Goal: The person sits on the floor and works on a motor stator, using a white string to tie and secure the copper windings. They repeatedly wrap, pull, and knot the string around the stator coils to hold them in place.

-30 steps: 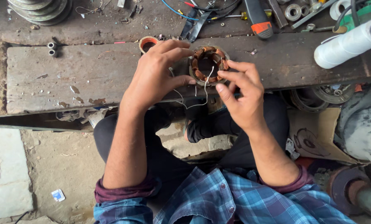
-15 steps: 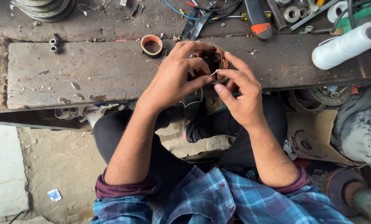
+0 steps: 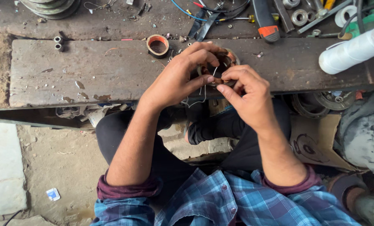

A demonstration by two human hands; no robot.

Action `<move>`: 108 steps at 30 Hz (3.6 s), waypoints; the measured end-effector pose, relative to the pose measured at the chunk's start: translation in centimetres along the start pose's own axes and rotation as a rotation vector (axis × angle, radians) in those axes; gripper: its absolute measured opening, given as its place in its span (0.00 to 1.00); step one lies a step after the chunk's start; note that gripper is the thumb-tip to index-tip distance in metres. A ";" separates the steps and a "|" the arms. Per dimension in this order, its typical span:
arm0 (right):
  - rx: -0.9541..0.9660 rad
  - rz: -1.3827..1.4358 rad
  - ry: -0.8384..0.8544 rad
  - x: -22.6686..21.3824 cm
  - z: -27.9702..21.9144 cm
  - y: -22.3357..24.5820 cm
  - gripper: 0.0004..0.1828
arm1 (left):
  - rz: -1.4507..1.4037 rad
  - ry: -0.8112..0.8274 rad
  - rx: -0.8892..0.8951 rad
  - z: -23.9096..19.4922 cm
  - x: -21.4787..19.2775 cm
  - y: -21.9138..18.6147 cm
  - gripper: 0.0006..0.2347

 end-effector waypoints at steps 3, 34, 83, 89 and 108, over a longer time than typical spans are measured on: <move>0.109 -0.055 0.195 -1.0 1.0 -0.5 0.10 | 0.115 -0.072 0.105 -0.2 -0.6 -0.7 0.17; -0.343 0.107 1.057 2.6 10.9 -0.6 0.08 | 0.065 0.065 -0.055 -0.4 -1.6 1.6 0.05; -0.227 0.059 1.070 2.9 10.5 -0.5 0.08 | -0.085 0.064 -0.039 -0.3 -1.2 1.6 0.06; -0.352 0.027 1.087 2.9 10.2 0.4 0.11 | -0.067 0.052 -0.074 -0.4 -1.3 1.9 0.06; -0.269 0.002 1.013 2.9 10.5 -0.6 0.09 | -0.065 0.052 -0.145 -0.4 -1.1 2.4 0.05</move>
Point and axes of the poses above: each hand's wrist, its own z-axis towards the middle knuckle, its own x-axis out of the palm, y = z × x, the point moved 7 cm from there along z, towards the middle knuckle, and after that the axes turned 2 degrees about z, right-handed, at the moved point
